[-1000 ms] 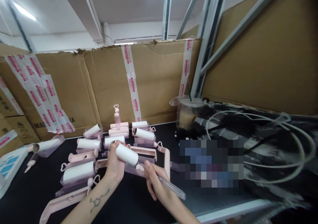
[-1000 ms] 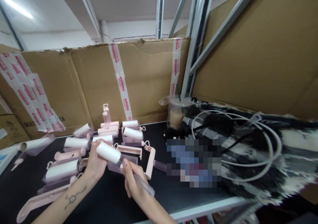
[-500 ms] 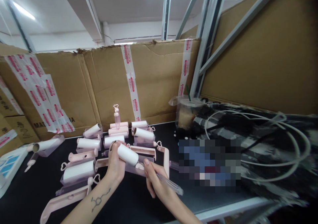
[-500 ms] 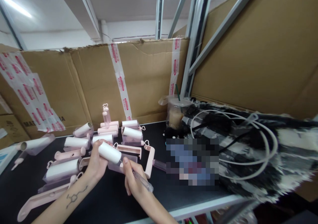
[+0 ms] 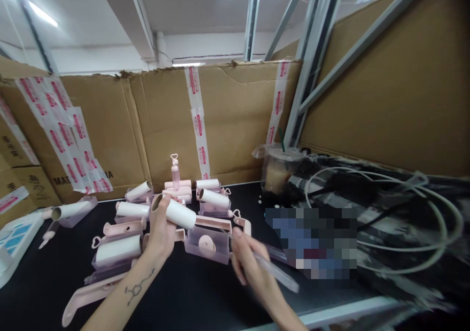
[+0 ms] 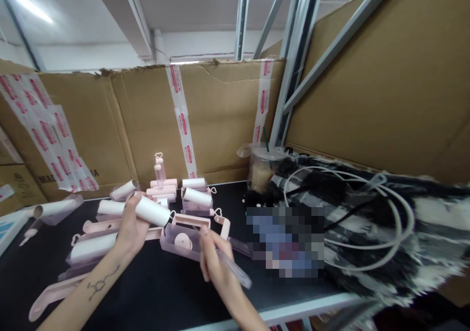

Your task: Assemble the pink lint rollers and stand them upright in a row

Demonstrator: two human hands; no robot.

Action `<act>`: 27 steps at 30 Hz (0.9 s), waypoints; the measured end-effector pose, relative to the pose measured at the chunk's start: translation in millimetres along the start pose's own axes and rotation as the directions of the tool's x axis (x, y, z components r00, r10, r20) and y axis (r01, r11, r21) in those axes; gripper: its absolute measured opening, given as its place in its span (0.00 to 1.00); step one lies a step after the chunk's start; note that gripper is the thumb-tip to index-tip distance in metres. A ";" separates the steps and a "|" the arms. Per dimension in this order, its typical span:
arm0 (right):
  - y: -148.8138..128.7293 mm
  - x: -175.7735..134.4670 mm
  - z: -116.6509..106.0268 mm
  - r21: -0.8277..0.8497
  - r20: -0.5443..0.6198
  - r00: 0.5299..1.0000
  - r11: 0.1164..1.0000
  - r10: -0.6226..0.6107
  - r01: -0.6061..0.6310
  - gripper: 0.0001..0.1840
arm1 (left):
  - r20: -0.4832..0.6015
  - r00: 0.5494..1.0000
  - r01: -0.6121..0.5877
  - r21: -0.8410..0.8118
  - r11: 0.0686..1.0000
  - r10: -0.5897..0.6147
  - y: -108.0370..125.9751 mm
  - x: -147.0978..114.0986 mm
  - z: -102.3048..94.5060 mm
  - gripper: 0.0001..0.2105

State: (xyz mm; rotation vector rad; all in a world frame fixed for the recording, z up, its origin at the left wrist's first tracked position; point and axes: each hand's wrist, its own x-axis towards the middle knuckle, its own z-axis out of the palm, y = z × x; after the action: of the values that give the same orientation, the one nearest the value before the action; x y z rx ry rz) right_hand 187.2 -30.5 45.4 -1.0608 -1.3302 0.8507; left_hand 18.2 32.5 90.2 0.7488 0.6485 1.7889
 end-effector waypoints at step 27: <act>-21.1 14.4 -122.3 -0.851 0.376 0.834 0.205 -0.403 0.483 0.07 | 0.730 0.680 -0.612 0.612 0.500 -0.061 -28.6 -34.6 -2.2 0.39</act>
State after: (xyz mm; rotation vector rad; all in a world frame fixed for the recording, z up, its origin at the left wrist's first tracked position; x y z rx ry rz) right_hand 307.8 -37.6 77.4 -1.3489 -2.1365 -0.5030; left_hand 43.0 8.4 61.4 2.2166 0.8823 1.2106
